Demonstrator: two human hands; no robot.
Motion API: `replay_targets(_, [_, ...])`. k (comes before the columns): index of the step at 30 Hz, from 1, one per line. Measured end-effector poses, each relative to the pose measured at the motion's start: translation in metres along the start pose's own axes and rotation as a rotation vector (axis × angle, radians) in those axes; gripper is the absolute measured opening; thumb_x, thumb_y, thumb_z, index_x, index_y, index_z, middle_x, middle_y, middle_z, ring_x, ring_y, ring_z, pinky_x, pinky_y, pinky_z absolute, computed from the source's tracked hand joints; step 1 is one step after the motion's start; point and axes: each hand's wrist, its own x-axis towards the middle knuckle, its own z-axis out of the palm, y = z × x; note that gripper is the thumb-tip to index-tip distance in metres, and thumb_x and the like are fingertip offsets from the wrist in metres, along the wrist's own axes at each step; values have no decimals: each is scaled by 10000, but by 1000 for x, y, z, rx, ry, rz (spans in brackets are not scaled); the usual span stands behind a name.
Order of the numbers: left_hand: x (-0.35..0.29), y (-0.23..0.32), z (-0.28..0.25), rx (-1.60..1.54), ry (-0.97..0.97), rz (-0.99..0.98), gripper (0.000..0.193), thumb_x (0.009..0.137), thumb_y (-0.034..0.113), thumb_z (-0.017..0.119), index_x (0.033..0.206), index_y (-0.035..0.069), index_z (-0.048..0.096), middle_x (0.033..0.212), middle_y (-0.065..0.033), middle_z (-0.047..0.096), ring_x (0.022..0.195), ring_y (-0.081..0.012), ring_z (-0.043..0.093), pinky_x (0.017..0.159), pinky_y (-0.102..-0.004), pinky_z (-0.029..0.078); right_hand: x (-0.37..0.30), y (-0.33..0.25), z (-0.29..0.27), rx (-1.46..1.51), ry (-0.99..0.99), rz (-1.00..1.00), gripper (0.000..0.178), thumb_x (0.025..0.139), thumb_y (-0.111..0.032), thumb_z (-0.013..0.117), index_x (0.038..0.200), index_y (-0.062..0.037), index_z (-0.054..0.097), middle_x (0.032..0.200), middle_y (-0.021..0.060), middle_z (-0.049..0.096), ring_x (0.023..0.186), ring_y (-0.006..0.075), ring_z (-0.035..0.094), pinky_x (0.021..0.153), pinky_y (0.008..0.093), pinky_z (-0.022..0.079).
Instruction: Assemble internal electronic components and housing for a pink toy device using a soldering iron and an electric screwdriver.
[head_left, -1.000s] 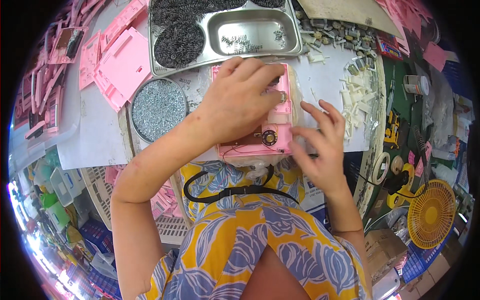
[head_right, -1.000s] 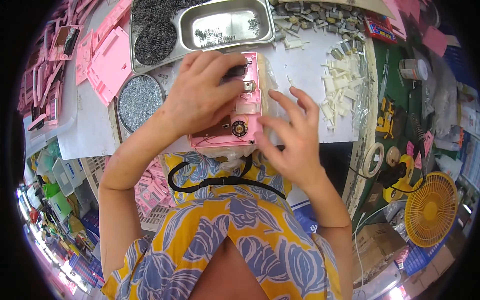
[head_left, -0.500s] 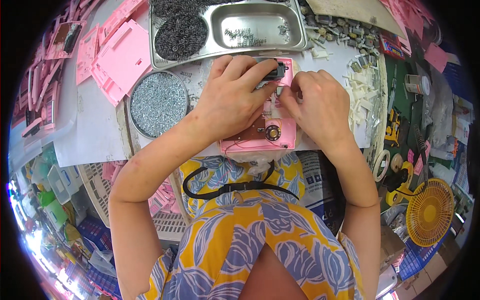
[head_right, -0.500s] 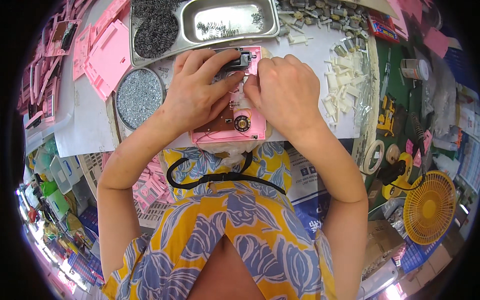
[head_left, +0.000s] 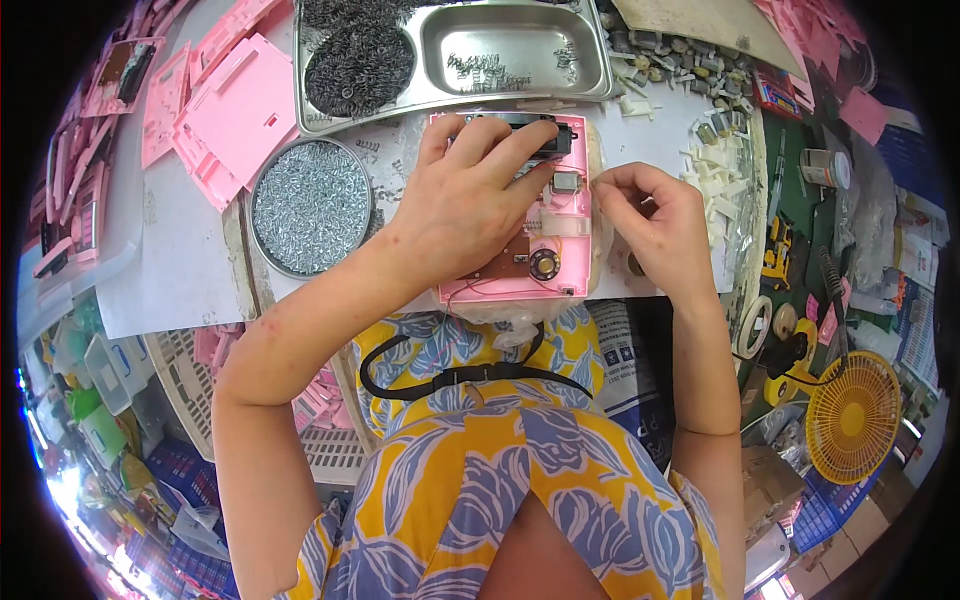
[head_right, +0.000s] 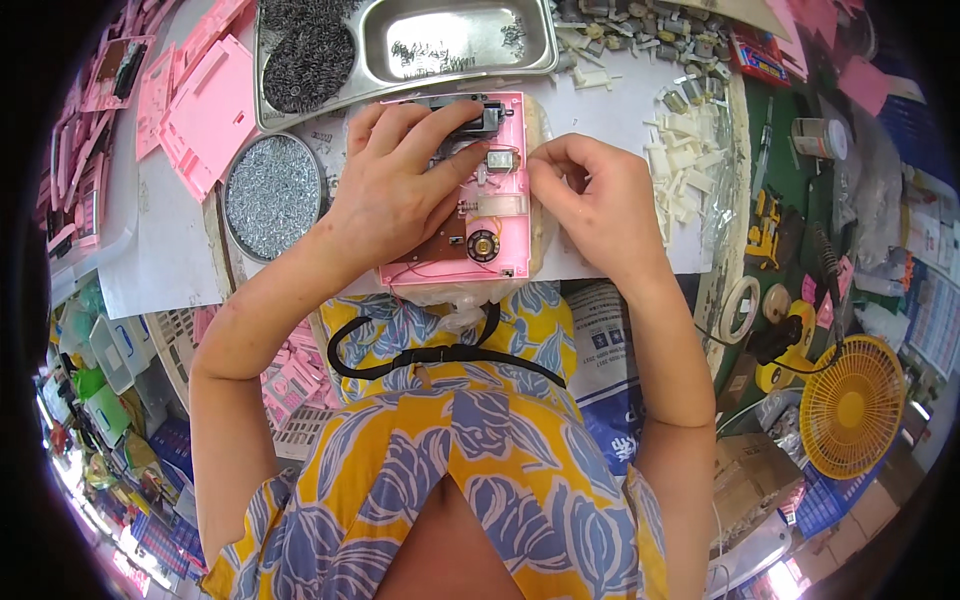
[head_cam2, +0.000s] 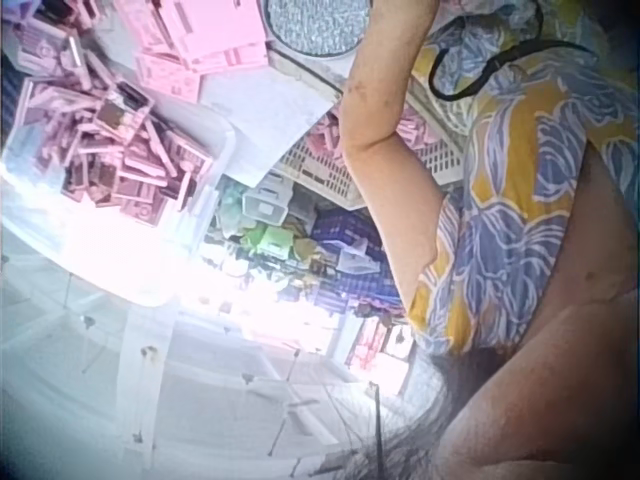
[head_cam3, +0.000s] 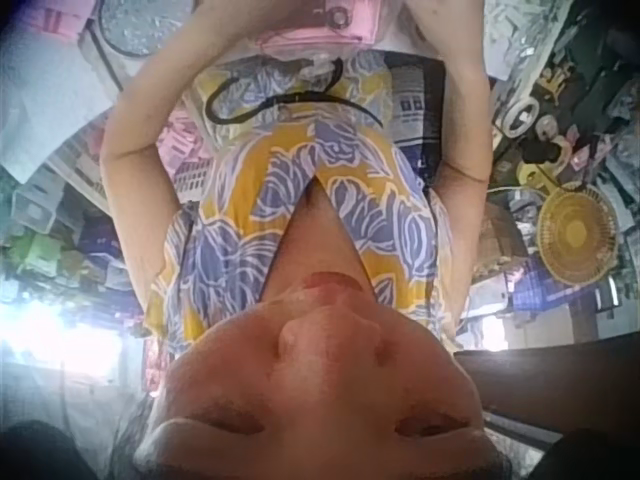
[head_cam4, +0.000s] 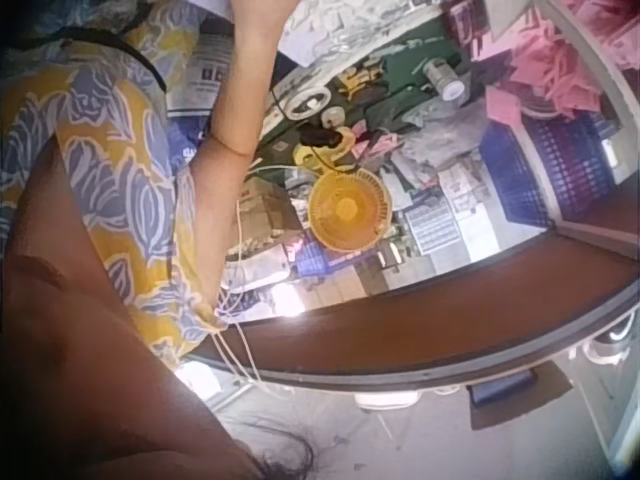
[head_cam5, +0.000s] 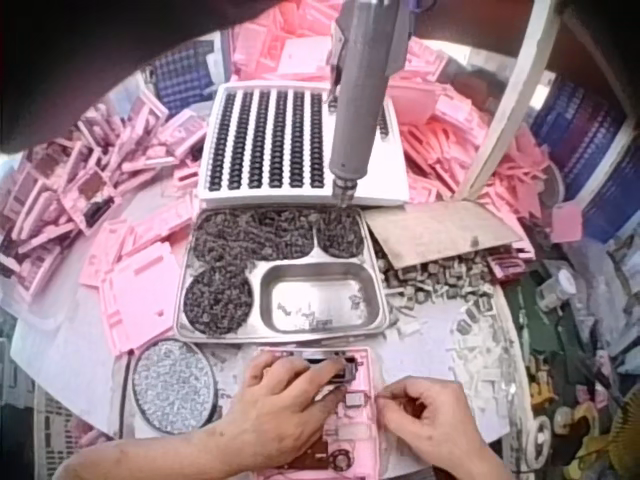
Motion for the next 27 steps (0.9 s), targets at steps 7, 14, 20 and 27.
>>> replay_targets(7, [-1, 2, -2, 5, 76, -42, 249, 795, 189, 674, 1031, 142, 738, 1291, -2, 587, 1115, -191, 547, 1016, -424, 355, 7, -14, 9, -221, 60, -64, 222, 807, -213, 729, 829, 8, 717, 727, 147, 710, 649, 271, 688, 624, 366, 532])
replay_targets(14, [-4, 0, -1, -29, 46, -6, 348, 773, 200, 721, 1120, 196, 732, 1330, -17, 584, 1085, -223, 549, 1014, -458, 343, 16, -21, 14, -642, 64, -276, 198, 783, -211, 730, 794, -16, 699, 755, 150, 709, 640, 303, 669, 618, 411, 529])
replay_targets(20, [-4, 0, -1, -6, 22, 29, 353, 776, 220, 696, 1125, 209, 744, 1346, -15, 580, 1115, -222, 533, 1032, -456, 338, 19, -1, -8, 146, -172, 248, 219, 884, -195, 733, 903, 22, 740, 766, 61, 722, 607, 112, 598, 549, 284, 472])
replay_targets(27, [-5, -1, 1, -32, 20, 28, 361, 758, 203, 700, 1116, 201, 748, 1348, -26, 579, 1118, -227, 536, 1038, -461, 341, 23, 0, -5, 157, -208, 269, 208, 880, -179, 754, 920, 25, 748, 754, 35, 709, 616, 62, 584, 540, 241, 457])
